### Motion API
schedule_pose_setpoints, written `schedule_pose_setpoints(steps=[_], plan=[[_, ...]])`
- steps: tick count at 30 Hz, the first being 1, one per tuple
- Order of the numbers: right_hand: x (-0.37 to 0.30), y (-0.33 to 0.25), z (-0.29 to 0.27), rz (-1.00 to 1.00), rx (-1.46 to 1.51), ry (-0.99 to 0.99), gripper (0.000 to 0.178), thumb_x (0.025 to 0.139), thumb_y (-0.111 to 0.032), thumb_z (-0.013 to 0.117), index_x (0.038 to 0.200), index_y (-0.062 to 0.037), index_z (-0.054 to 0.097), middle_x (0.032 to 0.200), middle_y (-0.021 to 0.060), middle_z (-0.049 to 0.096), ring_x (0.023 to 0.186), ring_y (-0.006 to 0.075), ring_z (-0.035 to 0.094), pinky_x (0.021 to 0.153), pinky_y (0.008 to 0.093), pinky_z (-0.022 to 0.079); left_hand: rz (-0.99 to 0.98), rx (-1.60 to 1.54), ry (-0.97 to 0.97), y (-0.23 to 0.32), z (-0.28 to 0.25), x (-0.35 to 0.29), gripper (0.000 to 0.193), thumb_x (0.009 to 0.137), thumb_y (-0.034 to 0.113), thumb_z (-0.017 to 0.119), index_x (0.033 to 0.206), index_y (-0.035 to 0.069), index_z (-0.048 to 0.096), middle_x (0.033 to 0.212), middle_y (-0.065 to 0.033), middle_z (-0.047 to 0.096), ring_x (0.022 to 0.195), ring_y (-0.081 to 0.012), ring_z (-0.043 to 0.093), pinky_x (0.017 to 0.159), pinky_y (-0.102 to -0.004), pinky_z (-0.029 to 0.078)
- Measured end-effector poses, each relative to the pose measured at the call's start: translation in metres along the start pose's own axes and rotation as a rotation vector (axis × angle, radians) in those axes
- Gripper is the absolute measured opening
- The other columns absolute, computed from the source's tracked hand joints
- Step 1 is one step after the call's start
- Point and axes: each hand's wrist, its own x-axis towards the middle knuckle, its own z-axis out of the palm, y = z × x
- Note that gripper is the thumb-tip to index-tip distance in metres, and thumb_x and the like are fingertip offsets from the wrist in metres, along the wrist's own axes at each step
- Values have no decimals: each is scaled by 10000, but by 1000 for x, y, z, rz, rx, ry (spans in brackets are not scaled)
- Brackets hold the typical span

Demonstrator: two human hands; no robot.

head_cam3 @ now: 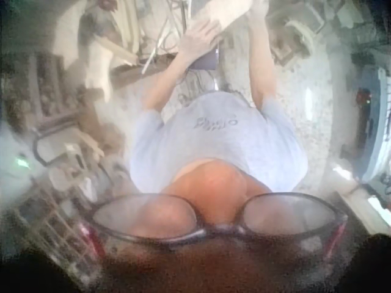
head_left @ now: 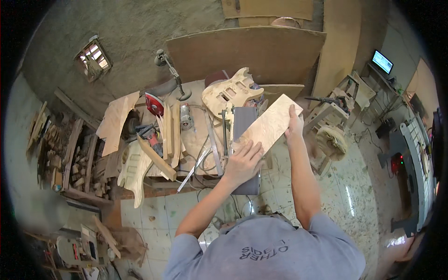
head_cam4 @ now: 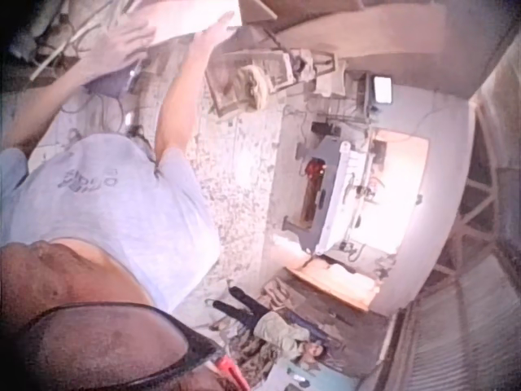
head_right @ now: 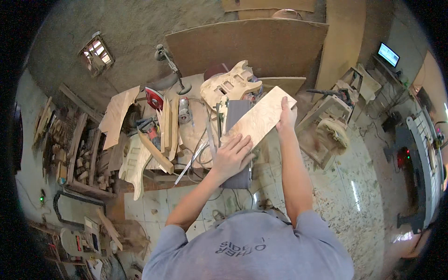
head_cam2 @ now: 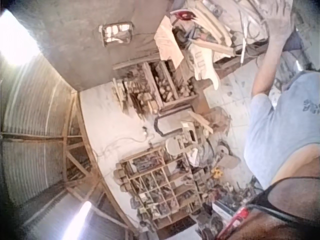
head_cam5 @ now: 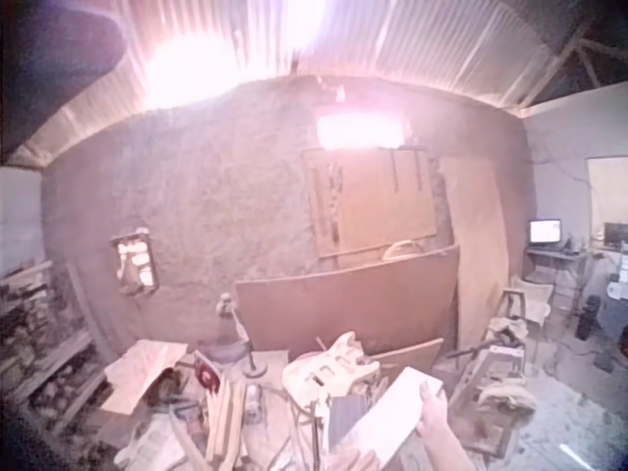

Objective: The person holds a wooden plank and checks it with a metal straight edge. They then sand the plank and other wooden guitar parts using a stationary belt sander and a hand-held sanding block. Finally, they pick up two wooden guitar bodies.

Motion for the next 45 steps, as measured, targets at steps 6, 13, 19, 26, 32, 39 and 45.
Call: schedule_pose_setpoints(steps=[6,13,19,26,32,39,45], plan=[[47,47,10,33,-284,-69,460,973,-275,663,1296,20,519,1218,140,639,1017,253,676,881,404,559,-485,-151,-142,-29,12,-2,661,907,368,642,1417,-17,471,1530,-321,314,1423,-427,343,1158,-457,332],[51,96,39,-63,-564,-126,530,933,-267,706,1326,35,520,1228,124,642,1111,195,599,952,333,464,-388,25,-380,-48,40,-17,707,956,324,563,1539,26,295,1619,-264,151,1506,-401,163,1212,-525,175],[36,81,52,-308,-1032,-87,597,856,-394,744,1317,-86,524,1205,186,670,1119,320,643,965,400,480,-411,-128,-441,-74,44,-25,760,927,319,618,1574,138,262,1652,-189,114,1520,-391,124,1197,-578,143],[40,68,50,-279,-1193,-42,701,783,-515,766,1302,-109,526,1183,193,682,1129,346,647,959,431,487,-445,-239,-430,-71,50,-14,830,893,306,669,1582,144,236,1654,-193,97,1523,-389,108,1204,-558,146],[42,53,45,-271,-1188,-85,762,767,-556,765,1322,-101,508,1185,184,685,1125,343,649,963,417,487,-448,-228,-448,-64,60,-5,855,893,302,672,1590,147,202,1657,-188,79,1528,-376,94,1207,-557,144],[40,66,39,-309,-1178,-97,757,765,-565,763,1302,-98,508,1191,191,679,1133,351,644,961,430,488,-483,-229,-469,-61,50,-12,854,879,281,686,1585,144,226,1659,-183,78,1530,-371,92,1211,-541,133],[12,73,50,-270,-1196,-101,811,761,-583,751,1330,-71,482,1164,199,686,1090,330,664,945,407,492,-463,-241,-447,-72,31,-31,855,863,250,701,1578,135,247,1653,-196,102,1527,-380,97,1213,-534,141]])
